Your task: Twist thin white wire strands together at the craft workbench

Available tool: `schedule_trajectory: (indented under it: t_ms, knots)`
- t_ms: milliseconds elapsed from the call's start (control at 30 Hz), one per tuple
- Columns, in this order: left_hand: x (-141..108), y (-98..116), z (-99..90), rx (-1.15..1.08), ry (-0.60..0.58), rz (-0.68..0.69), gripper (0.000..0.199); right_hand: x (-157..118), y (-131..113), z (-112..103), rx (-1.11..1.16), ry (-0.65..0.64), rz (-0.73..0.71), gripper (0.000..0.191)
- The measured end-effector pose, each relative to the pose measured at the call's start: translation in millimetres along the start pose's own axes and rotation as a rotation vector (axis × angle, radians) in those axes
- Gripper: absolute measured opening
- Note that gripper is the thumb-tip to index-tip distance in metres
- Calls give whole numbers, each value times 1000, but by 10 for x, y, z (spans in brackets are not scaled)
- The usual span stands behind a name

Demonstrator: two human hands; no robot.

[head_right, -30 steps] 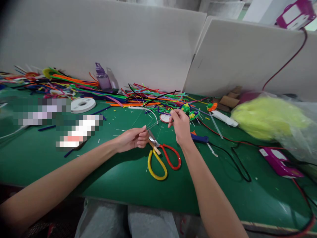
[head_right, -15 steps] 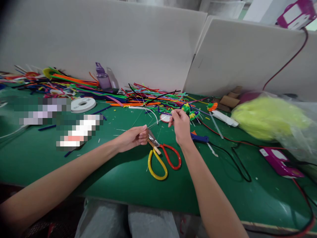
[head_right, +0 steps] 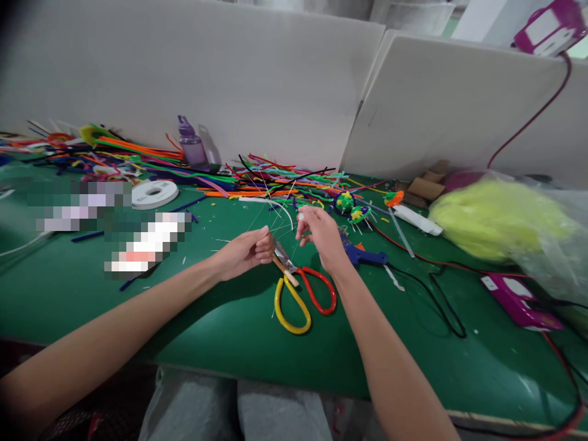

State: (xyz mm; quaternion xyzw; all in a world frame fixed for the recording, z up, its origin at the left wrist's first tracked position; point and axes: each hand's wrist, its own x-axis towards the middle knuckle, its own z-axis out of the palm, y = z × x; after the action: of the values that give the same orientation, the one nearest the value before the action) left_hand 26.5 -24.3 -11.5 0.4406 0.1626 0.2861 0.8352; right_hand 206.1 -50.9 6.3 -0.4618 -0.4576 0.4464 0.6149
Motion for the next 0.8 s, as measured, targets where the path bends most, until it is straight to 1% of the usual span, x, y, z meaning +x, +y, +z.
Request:
schedule_trajectory:
  t_ms: [33,100,167,233,300,367,400,467,533,600,667,733,800]
  knots:
    - [2,4,-2,-10,0,2,37,1,1,-6,28,-2,8,31]
    - [4,9,-6,-34,-4,4,37,10,-3,-29,94,38,14,33]
    - [6,9,-10,-56,-13,5,37,14,-7,-49,111,65,24,35]
    - [6,7,-15,-64,-21,6,37,-1,-3,-43,65,0,54,32]
    - [7,3,-19,-61,-30,-1,37,-38,16,0,-13,-124,85,27]
    - [6,-3,-21,-55,-32,-5,37,-85,45,69,-88,-230,82,23]
    - [6,-6,-21,-53,-28,-5,37,-108,62,106,-115,-264,67,21]
    - [3,-12,-21,-45,-22,-11,37,-143,94,169,-146,-292,24,16]
    - [-3,-19,-22,-20,-25,-40,37,-160,123,205,-164,-285,-20,13]
    - [-8,-28,-26,39,-27,-66,38,-160,149,213,-172,-261,-45,11]
    - [-9,-42,-33,157,-14,-54,39,-151,174,206,-173,-245,-42,9]
    - [-3,-58,-40,334,24,4,40,-139,192,196,-177,-234,-38,8]
    - [7,-70,-43,516,85,97,36,-134,199,192,-196,-231,-43,8]
